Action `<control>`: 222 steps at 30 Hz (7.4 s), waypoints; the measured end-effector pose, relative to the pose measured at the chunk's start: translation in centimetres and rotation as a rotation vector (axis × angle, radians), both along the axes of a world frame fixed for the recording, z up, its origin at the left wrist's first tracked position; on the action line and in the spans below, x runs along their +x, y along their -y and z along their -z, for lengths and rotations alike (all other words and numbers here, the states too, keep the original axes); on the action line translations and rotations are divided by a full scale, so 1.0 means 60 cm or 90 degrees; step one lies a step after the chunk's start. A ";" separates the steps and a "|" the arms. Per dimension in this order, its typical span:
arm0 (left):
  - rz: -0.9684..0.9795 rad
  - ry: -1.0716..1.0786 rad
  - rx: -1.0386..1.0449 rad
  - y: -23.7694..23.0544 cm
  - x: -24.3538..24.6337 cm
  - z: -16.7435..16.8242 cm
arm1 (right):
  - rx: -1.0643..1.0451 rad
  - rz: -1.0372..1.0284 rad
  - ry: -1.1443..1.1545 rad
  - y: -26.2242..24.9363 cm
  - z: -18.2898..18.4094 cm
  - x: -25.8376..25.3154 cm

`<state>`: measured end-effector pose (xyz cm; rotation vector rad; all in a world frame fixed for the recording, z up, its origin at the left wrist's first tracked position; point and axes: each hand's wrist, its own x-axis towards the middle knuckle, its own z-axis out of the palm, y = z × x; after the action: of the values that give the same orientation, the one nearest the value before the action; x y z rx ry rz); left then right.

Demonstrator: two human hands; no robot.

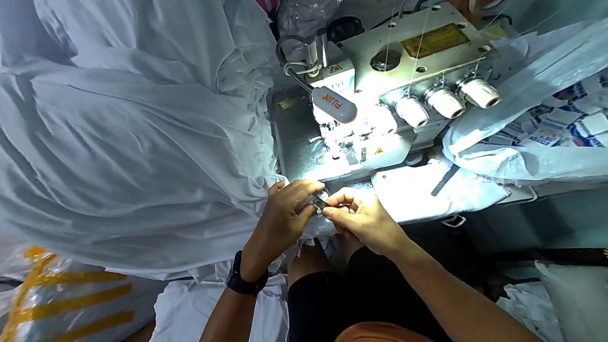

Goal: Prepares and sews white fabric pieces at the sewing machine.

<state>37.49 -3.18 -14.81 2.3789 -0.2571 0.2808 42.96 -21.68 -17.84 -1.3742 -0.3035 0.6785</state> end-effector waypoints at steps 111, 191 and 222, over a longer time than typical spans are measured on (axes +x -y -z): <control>-0.167 0.008 -0.020 -0.006 0.184 -0.031 | -0.101 0.353 0.447 -0.023 0.025 0.034; -0.280 -0.047 -0.453 0.099 0.010 0.019 | 0.220 0.050 -0.212 0.052 0.029 0.002; -0.209 -0.036 -0.069 0.042 0.080 -0.022 | -0.115 0.257 0.921 0.024 0.121 0.126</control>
<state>42.27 -5.71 -13.48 2.3097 0.1750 0.3687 50.52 -23.14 -25.09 -1.8308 -1.0641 -0.7546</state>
